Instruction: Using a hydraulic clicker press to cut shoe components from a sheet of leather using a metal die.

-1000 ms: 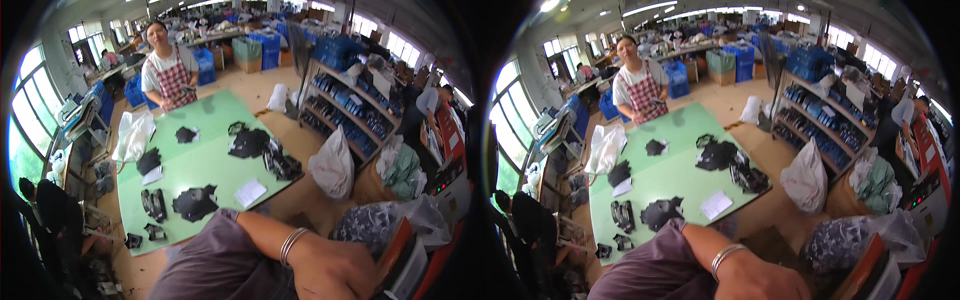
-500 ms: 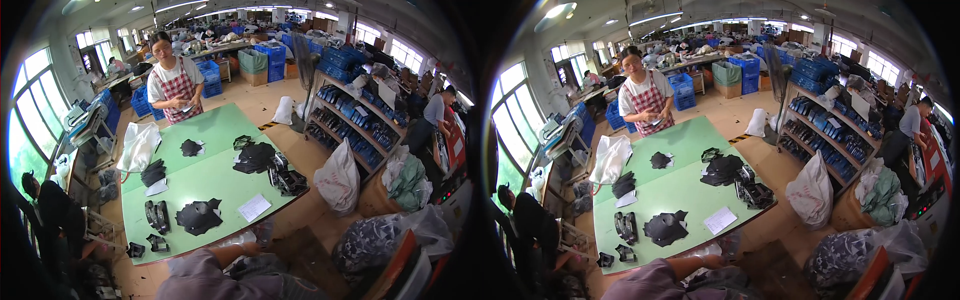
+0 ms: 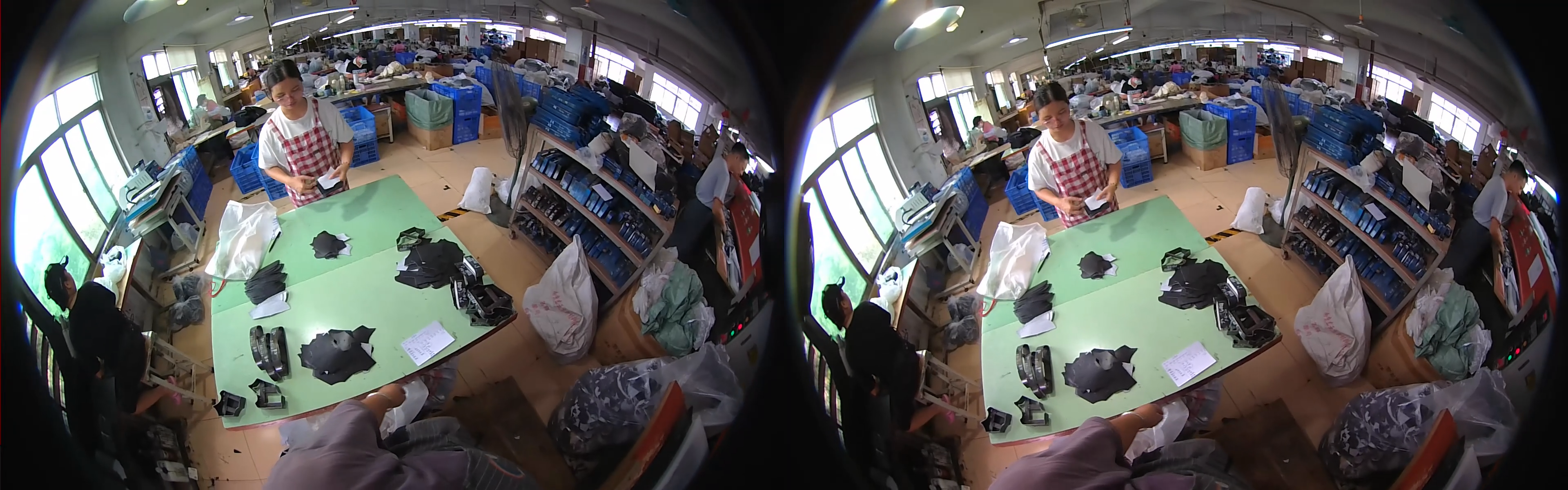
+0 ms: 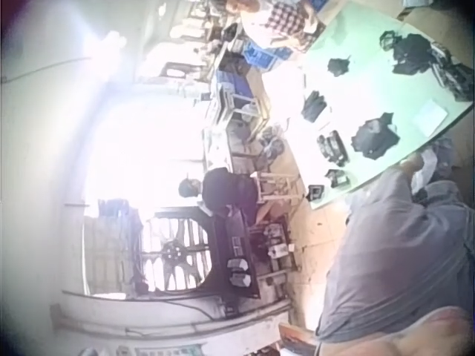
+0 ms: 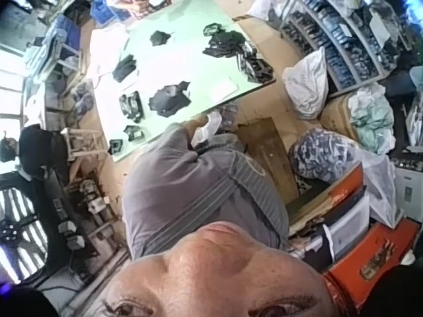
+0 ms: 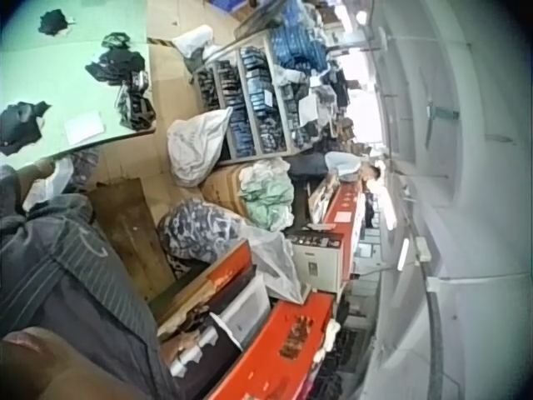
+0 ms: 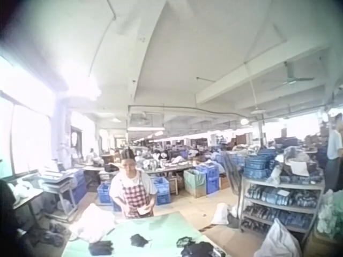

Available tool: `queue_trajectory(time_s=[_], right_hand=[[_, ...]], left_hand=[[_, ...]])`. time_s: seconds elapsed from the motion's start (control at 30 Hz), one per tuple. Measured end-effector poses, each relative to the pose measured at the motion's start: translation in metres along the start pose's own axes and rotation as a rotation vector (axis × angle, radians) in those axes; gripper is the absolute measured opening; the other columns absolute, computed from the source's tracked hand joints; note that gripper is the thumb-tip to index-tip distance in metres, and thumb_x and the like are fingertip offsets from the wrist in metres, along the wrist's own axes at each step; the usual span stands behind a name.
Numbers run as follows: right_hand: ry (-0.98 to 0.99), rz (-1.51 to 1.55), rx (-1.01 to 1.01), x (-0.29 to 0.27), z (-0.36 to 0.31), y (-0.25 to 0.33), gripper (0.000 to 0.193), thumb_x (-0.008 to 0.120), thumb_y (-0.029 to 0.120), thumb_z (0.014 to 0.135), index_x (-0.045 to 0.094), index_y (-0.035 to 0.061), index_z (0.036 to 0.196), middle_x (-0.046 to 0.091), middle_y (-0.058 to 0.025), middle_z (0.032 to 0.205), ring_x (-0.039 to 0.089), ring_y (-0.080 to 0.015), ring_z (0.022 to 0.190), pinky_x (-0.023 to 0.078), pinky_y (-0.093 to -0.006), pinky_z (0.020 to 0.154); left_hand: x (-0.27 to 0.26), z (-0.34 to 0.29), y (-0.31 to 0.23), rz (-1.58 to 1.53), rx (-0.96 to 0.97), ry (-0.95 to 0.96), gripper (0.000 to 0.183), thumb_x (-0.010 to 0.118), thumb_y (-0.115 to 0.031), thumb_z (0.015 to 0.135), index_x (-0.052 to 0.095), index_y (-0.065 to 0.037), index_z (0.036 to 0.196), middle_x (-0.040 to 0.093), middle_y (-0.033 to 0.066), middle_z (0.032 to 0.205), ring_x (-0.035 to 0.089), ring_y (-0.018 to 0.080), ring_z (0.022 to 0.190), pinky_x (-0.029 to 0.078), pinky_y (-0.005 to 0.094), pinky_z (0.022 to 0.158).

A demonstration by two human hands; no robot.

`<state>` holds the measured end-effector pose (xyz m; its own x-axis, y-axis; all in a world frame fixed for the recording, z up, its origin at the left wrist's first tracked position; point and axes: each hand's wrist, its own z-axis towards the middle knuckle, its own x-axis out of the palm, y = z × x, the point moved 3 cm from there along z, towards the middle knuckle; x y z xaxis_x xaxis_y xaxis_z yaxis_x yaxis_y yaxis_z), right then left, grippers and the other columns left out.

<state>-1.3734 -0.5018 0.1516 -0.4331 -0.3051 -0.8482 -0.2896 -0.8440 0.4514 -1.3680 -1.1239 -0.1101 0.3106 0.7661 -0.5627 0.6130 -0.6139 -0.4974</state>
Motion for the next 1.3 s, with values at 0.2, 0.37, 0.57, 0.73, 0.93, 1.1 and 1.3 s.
queue_trajectory(time_s=[0.2,0.37,0.57,0.73,0.93,1.1,1.3], right_hand=[[0.027,0.002,0.005,-0.015,-0.004,-0.009,0.029,0.062,0.025,0.092,0.063,-0.0014,0.105,0.064,-0.0180,0.100,0.060,-0.0327,0.087,0.051,-0.0396,0.077],[0.020,-0.023,0.030,-0.036,-0.014,-0.020,0.029,0.062,0.025,0.092,0.062,-0.0015,0.105,0.064,-0.0182,0.100,0.060,-0.0328,0.087,0.051,-0.0399,0.077],[0.014,-0.012,0.073,-0.056,-0.026,-0.035,0.030,0.062,0.026,0.092,0.062,-0.0017,0.106,0.064,-0.0185,0.100,0.060,-0.0329,0.088,0.050,-0.0401,0.077],[-0.001,0.019,0.115,-0.066,-0.037,-0.049,0.031,0.063,0.026,0.092,0.062,-0.0019,0.106,0.064,-0.0188,0.100,0.060,-0.0330,0.088,0.050,-0.0404,0.077],[-0.040,0.004,0.178,-0.106,-0.060,-0.072,0.032,0.063,0.026,0.092,0.062,-0.0020,0.107,0.064,-0.0191,0.101,0.060,-0.0332,0.088,0.050,-0.0406,0.078],[0.003,-0.034,0.186,-0.102,-0.053,-0.061,0.042,0.070,0.029,0.086,0.059,-0.0055,0.108,0.062,-0.0220,0.099,0.058,-0.0327,0.086,0.048,-0.0412,0.076],[-0.029,0.018,0.101,-0.114,-0.058,-0.067,0.041,0.071,0.024,0.085,0.059,-0.0071,0.108,0.064,-0.0227,0.096,0.060,-0.0330,0.085,0.049,-0.0417,0.076]], left_hand=[[0.005,-0.012,-0.060,-0.057,0.126,0.058,0.039,0.056,-0.027,0.079,0.066,-0.011,0.113,0.065,0.0174,0.113,0.061,0.0345,0.107,0.047,0.0424,0.092],[0.026,-0.014,-0.062,0.114,0.184,0.155,0.036,0.052,-0.028,0.081,0.069,-0.008,0.106,0.066,0.0179,0.110,0.061,0.0358,0.105,0.048,0.0423,0.091],[0.042,-0.005,-0.013,0.302,0.131,0.192,0.033,0.052,-0.027,0.081,0.071,-0.007,0.097,0.067,0.0173,0.105,0.062,0.0348,0.101,0.048,0.0429,0.089],[0.058,0.001,-0.014,0.848,0.452,0.321,0.032,0.048,-0.022,0.082,0.071,-0.005,0.096,0.068,0.0159,0.101,0.065,0.0320,0.096,0.050,0.0430,0.084],[0.080,0.010,-0.093,0.651,0.339,0.452,0.029,0.049,-0.022,0.085,0.071,-0.005,0.094,0.068,0.0157,0.100,0.066,0.0320,0.095,0.054,0.0401,0.079],[0.110,0.011,-0.145,0.727,0.700,0.193,0.028,0.052,-0.022,0.083,0.070,-0.004,0.094,0.069,0.0160,0.099,0.066,0.0345,0.094,0.053,0.0441,0.078],[0.161,-0.017,-0.178,0.896,0.879,0.282,0.030,0.052,-0.023,0.084,0.069,-0.002,0.096,0.068,0.0179,0.099,0.066,0.0368,0.094,0.053,0.0455,0.079]])
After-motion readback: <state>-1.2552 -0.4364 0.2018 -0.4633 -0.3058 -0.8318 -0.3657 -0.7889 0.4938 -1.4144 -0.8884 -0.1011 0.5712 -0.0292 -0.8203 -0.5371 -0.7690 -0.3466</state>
